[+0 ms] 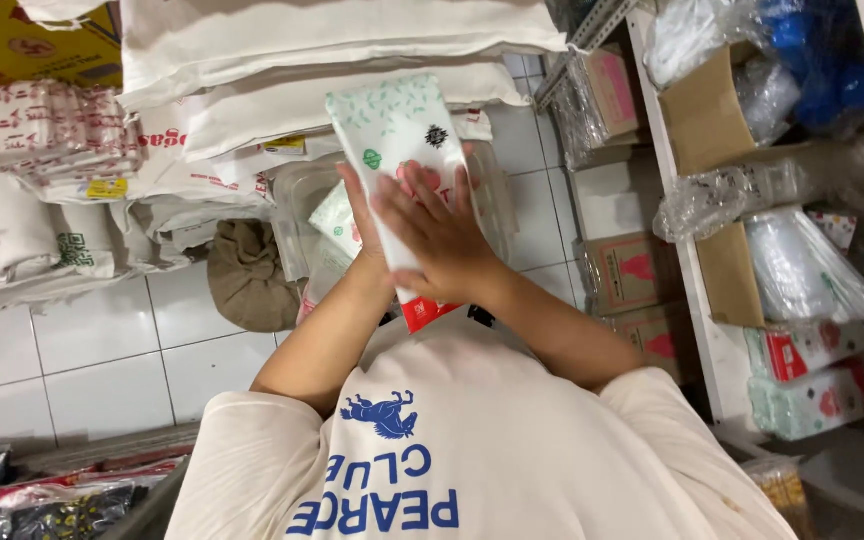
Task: The person picks up a package of plastic bags from a shelf, rubs its surface, and places it into a plastic bin. They then handle another package of plastic bags, wiping and turning it over before returning it to the shelf.
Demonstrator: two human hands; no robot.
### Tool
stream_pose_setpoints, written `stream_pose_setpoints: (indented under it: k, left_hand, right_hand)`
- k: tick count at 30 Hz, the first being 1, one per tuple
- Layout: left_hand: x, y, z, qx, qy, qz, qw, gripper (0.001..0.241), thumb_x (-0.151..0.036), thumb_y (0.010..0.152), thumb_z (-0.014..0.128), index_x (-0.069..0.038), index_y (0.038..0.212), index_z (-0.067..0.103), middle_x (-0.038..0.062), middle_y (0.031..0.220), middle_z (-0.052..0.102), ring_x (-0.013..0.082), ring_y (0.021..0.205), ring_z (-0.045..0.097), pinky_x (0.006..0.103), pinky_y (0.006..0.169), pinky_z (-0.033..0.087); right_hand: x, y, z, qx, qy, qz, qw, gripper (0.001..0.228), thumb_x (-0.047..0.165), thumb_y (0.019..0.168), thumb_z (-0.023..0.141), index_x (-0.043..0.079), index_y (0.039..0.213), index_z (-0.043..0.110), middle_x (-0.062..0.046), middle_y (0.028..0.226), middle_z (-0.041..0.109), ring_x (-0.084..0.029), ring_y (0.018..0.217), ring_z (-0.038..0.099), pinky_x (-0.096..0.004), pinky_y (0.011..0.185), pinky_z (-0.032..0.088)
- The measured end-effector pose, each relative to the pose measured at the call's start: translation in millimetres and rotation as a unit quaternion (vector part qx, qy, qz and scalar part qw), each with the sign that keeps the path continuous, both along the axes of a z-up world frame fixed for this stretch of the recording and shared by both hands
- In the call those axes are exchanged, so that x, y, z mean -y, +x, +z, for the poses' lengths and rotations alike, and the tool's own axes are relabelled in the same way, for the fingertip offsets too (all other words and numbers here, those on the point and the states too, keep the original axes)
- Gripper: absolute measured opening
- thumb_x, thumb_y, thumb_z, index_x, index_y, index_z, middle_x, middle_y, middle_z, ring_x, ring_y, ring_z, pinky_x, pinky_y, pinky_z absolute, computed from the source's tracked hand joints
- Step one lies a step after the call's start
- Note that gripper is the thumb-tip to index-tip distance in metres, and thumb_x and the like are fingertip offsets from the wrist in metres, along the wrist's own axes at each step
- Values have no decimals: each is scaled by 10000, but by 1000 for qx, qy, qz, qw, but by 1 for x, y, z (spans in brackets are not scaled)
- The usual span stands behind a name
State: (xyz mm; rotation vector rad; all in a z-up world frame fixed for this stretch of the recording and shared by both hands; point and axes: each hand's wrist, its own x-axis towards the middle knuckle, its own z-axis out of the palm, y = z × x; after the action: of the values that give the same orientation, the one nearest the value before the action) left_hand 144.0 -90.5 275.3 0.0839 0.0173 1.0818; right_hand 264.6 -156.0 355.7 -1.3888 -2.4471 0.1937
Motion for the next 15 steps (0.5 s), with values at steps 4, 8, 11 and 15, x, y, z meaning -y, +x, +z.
stream_pose_setpoints:
  k: [4, 8, 11, 15]
  left_hand:
    - [-1, -3, -24, -43, 2, 55, 998, 842, -741, 1010, 424, -47, 1487, 422, 99, 1269, 603, 272, 1200, 579, 455, 1099, 455]
    - [9, 14, -22, -144, 39, 18, 989, 867, -739, 1031, 362, -56, 1564, 328, 129, 1532, 401, 298, 1438, 383, 440, 1219, 302]
    - [26, 40, 23, -460, 319, 118, 820, 865, -732, 1070, 290, -115, 1668, 186, 145, 1761, 167, 295, 1625, 141, 410, 1329, 151]
    - [78, 93, 80, -648, 518, 192, 524, 888, -733, 1016, 237, -170, 1699, 166, 204, 1782, 75, 402, 1651, 3, 640, 1321, -52]
  right_hand:
    - [-21, 12, -9, -5, -56, -189, 980, 972, 589, 951, 671, 81, 1647, 222, -220, 1703, 167, -418, 1582, 128, -714, 1216, 17]
    - [2, 14, -33, -404, -106, -24, 908, 1254, 702, 870, 723, 66, 1691, 20, -239, 1748, -29, -363, 1625, -55, -562, 1291, 25]
    - [3, 11, -34, -640, -112, 15, 760, 1246, 627, 816, 801, 114, 1695, 82, -209, 1759, 63, -323, 1655, 43, -489, 1351, 39]
    - [23, 30, 0, -837, -37, -43, 544, 1244, 698, 755, 763, 198, 1606, 6, -171, 1713, -10, -405, 1572, 67, -600, 1243, 129]
